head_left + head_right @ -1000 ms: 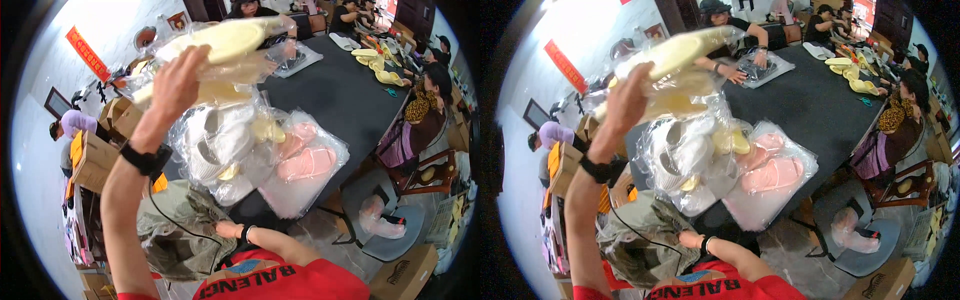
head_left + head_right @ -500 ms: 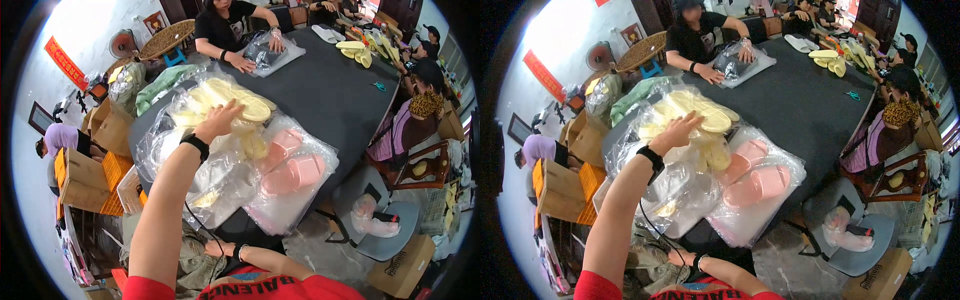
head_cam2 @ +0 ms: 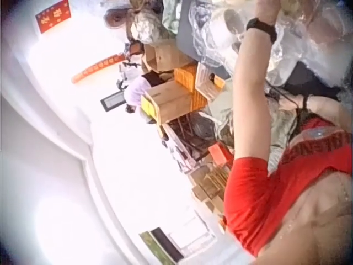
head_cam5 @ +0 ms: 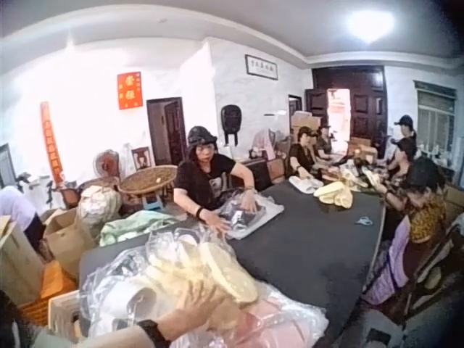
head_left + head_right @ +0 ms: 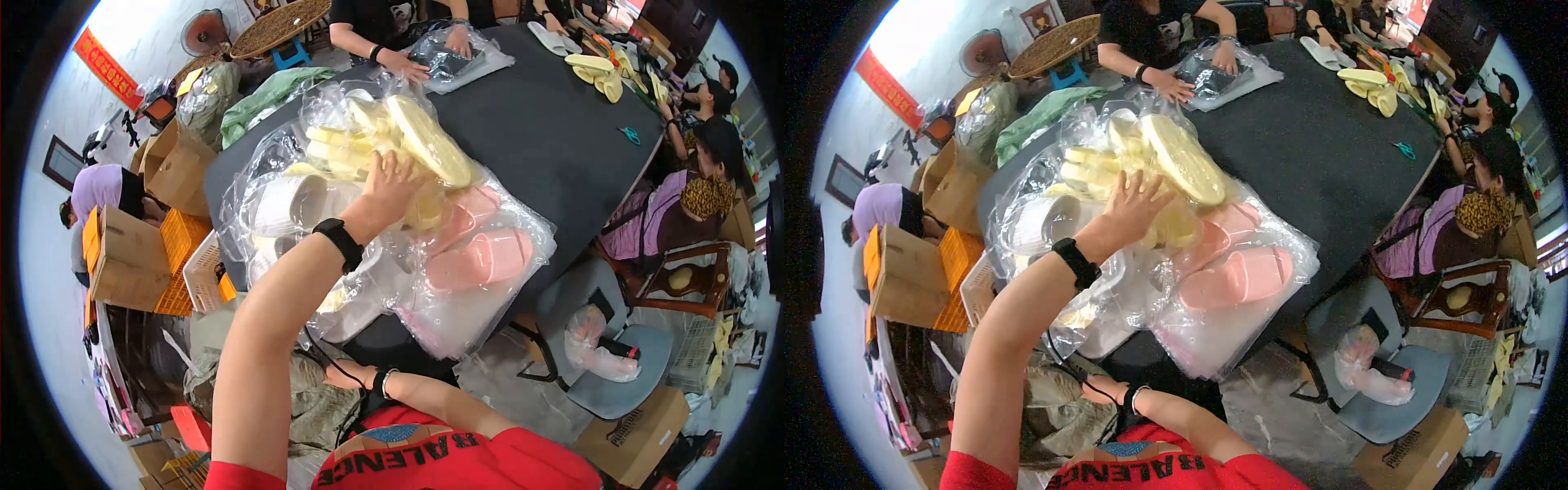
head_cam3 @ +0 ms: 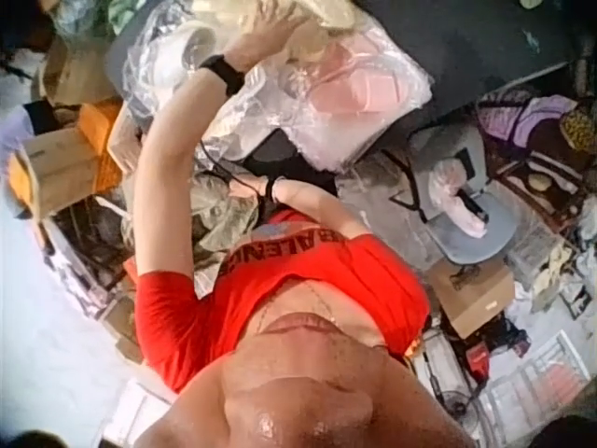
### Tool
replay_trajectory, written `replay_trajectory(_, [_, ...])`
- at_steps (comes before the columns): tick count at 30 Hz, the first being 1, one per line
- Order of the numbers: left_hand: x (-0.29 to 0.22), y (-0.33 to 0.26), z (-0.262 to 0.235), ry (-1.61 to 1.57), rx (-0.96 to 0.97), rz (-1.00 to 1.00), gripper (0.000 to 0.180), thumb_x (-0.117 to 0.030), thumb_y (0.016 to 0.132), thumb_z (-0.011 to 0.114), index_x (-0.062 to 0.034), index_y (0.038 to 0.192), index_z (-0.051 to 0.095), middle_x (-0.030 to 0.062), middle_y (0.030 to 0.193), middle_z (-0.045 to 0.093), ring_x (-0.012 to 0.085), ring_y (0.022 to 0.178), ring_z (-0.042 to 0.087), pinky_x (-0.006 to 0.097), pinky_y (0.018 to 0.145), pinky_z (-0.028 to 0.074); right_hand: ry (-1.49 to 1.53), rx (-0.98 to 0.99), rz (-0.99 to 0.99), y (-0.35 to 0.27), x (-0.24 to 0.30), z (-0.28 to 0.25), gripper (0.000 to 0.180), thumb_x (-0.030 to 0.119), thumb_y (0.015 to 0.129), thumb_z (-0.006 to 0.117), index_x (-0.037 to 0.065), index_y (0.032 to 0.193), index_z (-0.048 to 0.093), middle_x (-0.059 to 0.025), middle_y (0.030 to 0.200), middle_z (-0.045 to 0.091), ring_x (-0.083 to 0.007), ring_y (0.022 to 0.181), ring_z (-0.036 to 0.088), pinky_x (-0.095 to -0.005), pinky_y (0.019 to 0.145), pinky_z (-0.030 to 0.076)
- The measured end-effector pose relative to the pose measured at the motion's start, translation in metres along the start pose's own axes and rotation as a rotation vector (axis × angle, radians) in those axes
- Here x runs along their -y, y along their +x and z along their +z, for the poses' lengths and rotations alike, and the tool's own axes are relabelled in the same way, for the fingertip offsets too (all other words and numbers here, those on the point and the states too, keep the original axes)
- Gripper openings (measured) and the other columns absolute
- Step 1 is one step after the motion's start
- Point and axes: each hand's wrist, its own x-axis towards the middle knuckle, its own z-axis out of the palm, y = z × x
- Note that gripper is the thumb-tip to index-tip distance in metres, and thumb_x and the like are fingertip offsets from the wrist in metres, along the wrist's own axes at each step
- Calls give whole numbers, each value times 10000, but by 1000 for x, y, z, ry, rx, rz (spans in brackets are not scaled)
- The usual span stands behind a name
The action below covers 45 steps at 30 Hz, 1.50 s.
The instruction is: Packing slippers into plastic bags at a factory finishing table.
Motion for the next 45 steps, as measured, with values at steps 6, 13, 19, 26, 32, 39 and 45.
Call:
replay_trajectory(6, [-20,-81,-73,-416,123,77,495,-60,722,548,-112,1205,453,133,1033,557,295,904,570,474,795,428,-179,-85,-118,4,-5,11,340,269,810,495,-16,674,621,-221,681,595,-382,646,594,-425,600,488])
replay_trajectory(13, [-30,-301,-102,-1476,554,138,149,-52,759,506,-10,900,528,123,812,577,259,737,570,337,662,453,-67,24,-115,29,60,-26,488,379,868,440,-33,661,599,-232,687,583,-385,670,576,-442,619,453])
replay_trajectory(19, [-38,-467,5,-485,699,-602,322,-141,673,548,-81,989,554,104,812,601,291,821,582,425,729,451,74,-242,-100,62,127,-70,514,410,862,441,-43,656,569,-261,660,539,-393,623,546,-455,566,422])
replay_trajectory(26, [11,-626,30,233,693,-1103,451,-223,737,569,-103,1162,479,143,1191,474,323,1108,444,496,882,361,114,-414,-165,85,165,-98,452,338,835,538,-67,638,507,-253,610,495,-382,558,482,-418,553,385])
replay_trajectory(32, [-19,-566,79,-627,412,-880,161,-113,673,503,-50,729,639,182,725,621,341,692,617,443,602,491,415,-371,-92,114,180,-101,386,324,868,524,-14,685,495,-15,559,425,-97,537,384,-283,500,350])
replay_trajectory(39, [-71,-592,162,-409,761,-979,800,-323,719,612,-159,1384,198,208,1333,324,334,1256,281,469,1033,177,762,-322,41,135,236,-112,256,286,856,558,79,706,541,33,654,508,-53,595,461,-212,522,394])
replay_trajectory(45, [-105,-659,240,-338,499,-1291,464,-192,799,462,-85,1249,418,220,1282,376,325,1196,362,417,1005,253,852,-88,-52,162,277,-97,203,265,862,557,64,885,568,8,849,615,-65,711,543,-215,589,414])
